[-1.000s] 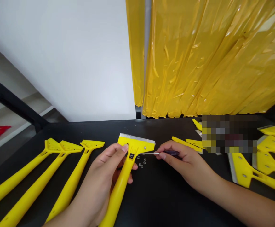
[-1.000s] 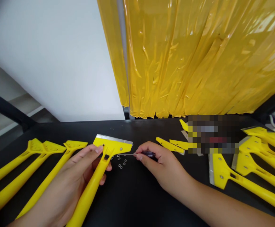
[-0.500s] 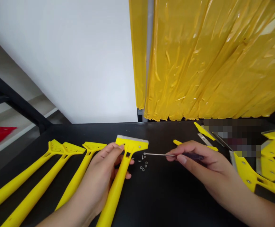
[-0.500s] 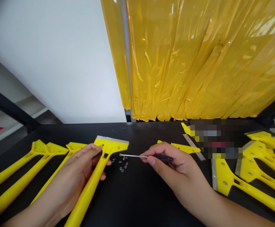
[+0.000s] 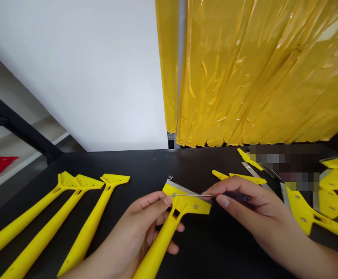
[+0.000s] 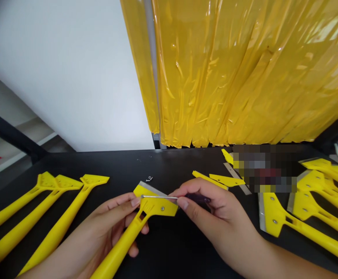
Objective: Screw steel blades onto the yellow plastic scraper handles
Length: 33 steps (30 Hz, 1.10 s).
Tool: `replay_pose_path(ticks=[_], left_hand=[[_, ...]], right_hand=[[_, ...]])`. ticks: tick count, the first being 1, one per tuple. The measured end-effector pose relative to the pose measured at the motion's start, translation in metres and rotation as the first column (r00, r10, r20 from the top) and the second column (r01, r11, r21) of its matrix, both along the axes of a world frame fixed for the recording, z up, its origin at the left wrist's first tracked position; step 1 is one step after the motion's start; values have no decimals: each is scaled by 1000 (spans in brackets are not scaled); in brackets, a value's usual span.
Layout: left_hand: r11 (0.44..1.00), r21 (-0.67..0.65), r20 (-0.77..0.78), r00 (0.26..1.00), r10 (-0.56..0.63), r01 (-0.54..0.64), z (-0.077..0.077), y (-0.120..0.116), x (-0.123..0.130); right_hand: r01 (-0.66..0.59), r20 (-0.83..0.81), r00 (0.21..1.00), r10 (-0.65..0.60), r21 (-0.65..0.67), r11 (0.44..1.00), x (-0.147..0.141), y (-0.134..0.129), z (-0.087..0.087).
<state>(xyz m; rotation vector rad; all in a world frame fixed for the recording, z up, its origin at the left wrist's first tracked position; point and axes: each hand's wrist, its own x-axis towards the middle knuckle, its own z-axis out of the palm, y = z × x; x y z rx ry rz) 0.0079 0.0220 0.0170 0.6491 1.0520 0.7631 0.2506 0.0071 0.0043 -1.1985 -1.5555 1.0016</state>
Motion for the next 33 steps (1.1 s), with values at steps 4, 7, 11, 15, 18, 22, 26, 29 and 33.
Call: replay_pose_path(ticks=[4, 7, 11, 15, 18, 22, 26, 29, 33], left_hand=[[1000, -5, 2, 1000, 8, -8, -1, 0, -1], [1000, -1, -10, 1000, 4, -4, -1, 0, -2], [1000, 7, -11, 1000, -4, 4, -2, -1, -3], [1000, 22, -32, 999, -10, 11, -4, -2, -4], [999, 26, -84, 996, -29, 31, -3, -1, -3], [994, 93, -203, 979, -35, 54, 3, 0, 0], [980, 185, -314, 949, -17, 79, 4, -2, 2], [960, 260, -363, 932, -6, 108, 2, -5, 1], [927, 334, -383, 923, -33, 172, 0, -6, -3]], right_hand=[[7, 18, 1000, -7, -2, 1000, 1, 1, 0], [1, 35, 999, 0, -8, 1000, 1, 2, -1], [-4, 42, 999, 3, 6, 1000, 1, 2, -1], [-2, 72, 997, -1, 34, 999, 1, 2, -1], [-14, 129, 992, 3, 79, 997, 3, 0, 0], [-78, 255, 967, 21, 216, 973, 8, -5, 4], [-211, 385, 920, 70, 338, 917, 9, -11, 13], [-264, 436, 897, 69, 404, 876, 5, -13, 20], [-261, 513, 852, -107, 592, 762, -3, -15, 22]])
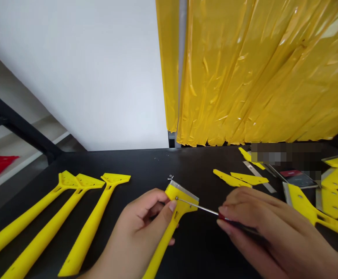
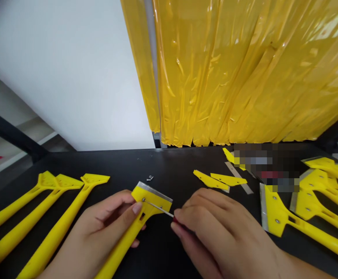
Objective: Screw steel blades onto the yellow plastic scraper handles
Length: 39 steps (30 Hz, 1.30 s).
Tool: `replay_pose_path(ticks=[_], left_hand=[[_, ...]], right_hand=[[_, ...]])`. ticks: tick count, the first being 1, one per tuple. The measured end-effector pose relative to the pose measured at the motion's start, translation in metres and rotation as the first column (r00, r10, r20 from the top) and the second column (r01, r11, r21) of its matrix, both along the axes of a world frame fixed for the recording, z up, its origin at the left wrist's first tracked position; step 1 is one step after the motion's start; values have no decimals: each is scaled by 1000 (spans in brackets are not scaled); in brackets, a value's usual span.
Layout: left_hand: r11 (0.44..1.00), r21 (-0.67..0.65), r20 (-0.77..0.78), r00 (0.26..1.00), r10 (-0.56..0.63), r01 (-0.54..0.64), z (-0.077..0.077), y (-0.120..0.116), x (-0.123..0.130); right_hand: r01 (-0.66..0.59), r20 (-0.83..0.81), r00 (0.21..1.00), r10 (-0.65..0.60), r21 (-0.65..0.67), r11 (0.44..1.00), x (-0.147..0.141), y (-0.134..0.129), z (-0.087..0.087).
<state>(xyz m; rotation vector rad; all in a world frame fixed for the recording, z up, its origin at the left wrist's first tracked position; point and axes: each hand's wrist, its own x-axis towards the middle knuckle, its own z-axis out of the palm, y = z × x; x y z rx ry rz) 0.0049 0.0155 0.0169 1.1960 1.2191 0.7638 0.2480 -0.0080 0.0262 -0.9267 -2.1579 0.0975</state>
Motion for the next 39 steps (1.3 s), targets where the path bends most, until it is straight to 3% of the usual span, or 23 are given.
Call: replay_pose_path(ticks=[4, 16, 24, 39], left_hand=[[998, 67, -27, 1000, -5, 6, -1, 1, -1], [987, 158, -127, 992, 4, 16, -2, 0, -3], [989, 147, -119, 993, 11, 7, -4, 3, -3], [992, 125, -120, 993, 19, -4, -4, 3, -2]], right_hand=[[109, 111, 985, -128, 165, 980, -5, -4, -2], [140, 206, 966, -155, 85, 987, -6, -9, -3], [191, 200, 957, -211, 112, 975, -5, -11, -10], [151, 239, 960, -147, 4, 989, -3, -2, -5]])
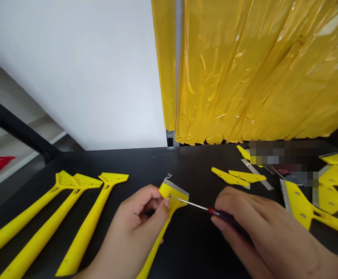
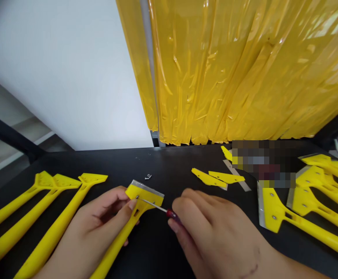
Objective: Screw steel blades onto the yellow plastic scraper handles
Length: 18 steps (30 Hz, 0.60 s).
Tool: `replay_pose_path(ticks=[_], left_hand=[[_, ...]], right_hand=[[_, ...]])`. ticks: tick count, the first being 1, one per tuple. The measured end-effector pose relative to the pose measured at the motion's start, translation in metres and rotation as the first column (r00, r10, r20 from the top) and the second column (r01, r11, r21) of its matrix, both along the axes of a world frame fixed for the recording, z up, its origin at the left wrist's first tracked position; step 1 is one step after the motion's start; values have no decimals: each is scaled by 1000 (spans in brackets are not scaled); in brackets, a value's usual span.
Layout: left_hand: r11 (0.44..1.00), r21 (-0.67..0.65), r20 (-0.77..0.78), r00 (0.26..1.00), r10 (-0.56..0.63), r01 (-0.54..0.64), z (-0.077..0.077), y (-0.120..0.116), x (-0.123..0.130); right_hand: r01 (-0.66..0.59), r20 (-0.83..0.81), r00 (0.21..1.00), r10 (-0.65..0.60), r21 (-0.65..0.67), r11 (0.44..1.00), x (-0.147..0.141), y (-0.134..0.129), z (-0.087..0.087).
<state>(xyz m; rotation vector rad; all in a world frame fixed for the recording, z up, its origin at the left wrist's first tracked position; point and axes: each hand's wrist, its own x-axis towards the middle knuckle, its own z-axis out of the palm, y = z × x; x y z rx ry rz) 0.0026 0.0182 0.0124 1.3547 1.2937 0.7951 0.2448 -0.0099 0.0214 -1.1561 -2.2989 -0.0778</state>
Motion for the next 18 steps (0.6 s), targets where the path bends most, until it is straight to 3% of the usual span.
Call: replay_pose_path(ticks=[8, 13, 18], left_hand=[[1000, -15, 7, 1000, 26, -26, 2, -2, -1], [999, -25, 16, 999, 37, -37, 5, 0, 0], [999, -36, 13, 999, 41, -41, 4, 1, 1]], right_hand=[[-10, -61, 998, 5, -66, 998, -1, -1, -2], [-40, -107, 994, 16, -224, 974, 0, -3, -2], [-56, -129, 991, 24, -250, 967, 4, -2, -10]])
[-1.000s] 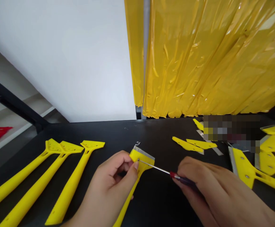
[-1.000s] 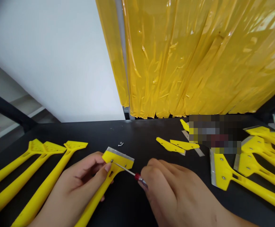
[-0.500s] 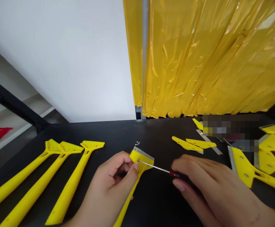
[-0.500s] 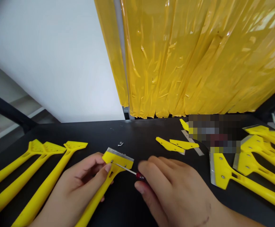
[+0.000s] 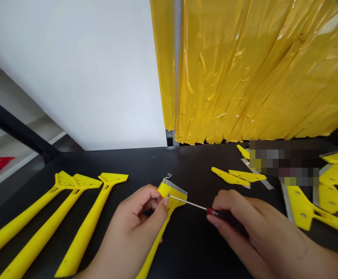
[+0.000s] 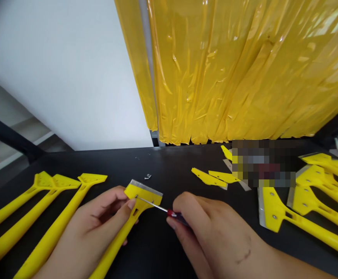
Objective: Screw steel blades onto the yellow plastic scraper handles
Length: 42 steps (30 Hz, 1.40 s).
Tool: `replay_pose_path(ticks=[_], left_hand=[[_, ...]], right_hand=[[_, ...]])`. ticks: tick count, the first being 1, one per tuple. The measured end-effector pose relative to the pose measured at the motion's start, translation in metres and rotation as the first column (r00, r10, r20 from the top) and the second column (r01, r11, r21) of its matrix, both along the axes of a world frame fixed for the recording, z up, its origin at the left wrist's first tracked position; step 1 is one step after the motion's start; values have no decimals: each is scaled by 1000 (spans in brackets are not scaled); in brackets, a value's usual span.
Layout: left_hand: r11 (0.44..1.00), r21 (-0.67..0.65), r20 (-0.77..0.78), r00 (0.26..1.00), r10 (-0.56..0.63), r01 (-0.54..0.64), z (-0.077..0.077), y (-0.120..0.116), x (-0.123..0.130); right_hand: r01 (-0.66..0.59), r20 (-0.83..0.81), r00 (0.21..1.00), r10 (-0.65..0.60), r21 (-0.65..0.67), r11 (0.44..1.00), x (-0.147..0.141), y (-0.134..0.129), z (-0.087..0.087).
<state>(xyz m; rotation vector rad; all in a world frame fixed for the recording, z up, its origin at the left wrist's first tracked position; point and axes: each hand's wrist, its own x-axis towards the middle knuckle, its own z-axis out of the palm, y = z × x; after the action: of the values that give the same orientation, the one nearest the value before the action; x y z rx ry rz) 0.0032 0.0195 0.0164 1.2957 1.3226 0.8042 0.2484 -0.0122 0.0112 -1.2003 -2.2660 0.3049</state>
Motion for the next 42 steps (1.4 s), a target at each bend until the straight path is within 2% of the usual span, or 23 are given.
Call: replay_pose_path(ticks=[2, 5, 7, 10, 14, 20, 25, 27, 29, 31, 33, 34, 35, 36, 37, 38, 39, 40, 41, 42], left_hand=[[1000, 5, -14, 1000, -11, 11, -1, 0, 0], [999, 36, -35, 999, -22, 23, -1, -1, 0], [999, 51, -44, 999, -16, 18, -2, -1, 0], [998, 58, -56, 998, -12, 15, -2, -1, 0], [997, 77, -77, 997, -16, 22, -2, -1, 0], [995, 95, -87, 996, -23, 31, -2, -2, 0], [986, 156, -130, 991, -29, 49, -3, -1, -1], [982, 182, -145, 989, -24, 51, -3, 0, -2], [979, 199, -158, 987, -21, 53, -4, 0, -3], [973, 223, -170, 985, -20, 59, -4, 0, -4], [964, 258, -186, 982, -23, 71, -4, 0, -5], [957, 278, -194, 981, -26, 81, -4, 0, -5], [951, 298, -205, 978, -27, 89, -4, -1, -5], [943, 318, -218, 976, -28, 98, -3, -2, -5], [935, 337, -232, 972, -33, 112, -3, -2, -5], [926, 355, -247, 968, -37, 126, -3, -3, -5], [917, 373, -262, 964, -39, 138, -2, -4, -5], [908, 391, -276, 960, -40, 150, -2, -5, -5], [898, 407, -289, 956, -43, 164, -1, -6, -5], [889, 425, -304, 952, -41, 174, 0, -6, -5]], right_hand=[[-16, 44, 999, 15, 28, 999, 1, 2, -3], [75, 18, 997, -79, 152, 986, -1, 4, -4], [103, -2, 995, -103, 149, 983, -2, 5, -4], [47, 39, 998, -52, 117, 992, -4, 3, -1], [85, 35, 995, -93, 172, 981, -5, 0, 0], [63, 4, 998, -64, 58, 996, -4, -2, -1], [85, -127, 985, -116, -228, 970, -6, 0, 2], [87, -155, 979, -134, -277, 957, -7, 2, 1], [75, -111, 989, -100, -208, 975, -8, 4, -2], [46, -31, 998, -47, -47, 998, -8, 5, -5], [-3, 43, 999, -1, 111, 994, -7, 4, -8], [-16, 60, 998, 7, 146, 989, -7, 3, -8], [-11, 50, 999, 4, 122, 992, -7, 1, -8], [12, 5, 1000, -12, 36, 999, -7, 0, -7], [35, -81, 996, -44, -115, 993, -8, -1, -5], [34, -200, 975, -101, -315, 949, -9, -2, -3], [-16, -331, 926, -184, -518, 855, -11, -2, -1], [-117, -448, 849, -279, -676, 728, -12, -1, 1], [-239, -531, 760, -374, -764, 599, -14, 1, 3], [-345, -581, 677, -452, -793, 502, -15, 2, 4]])
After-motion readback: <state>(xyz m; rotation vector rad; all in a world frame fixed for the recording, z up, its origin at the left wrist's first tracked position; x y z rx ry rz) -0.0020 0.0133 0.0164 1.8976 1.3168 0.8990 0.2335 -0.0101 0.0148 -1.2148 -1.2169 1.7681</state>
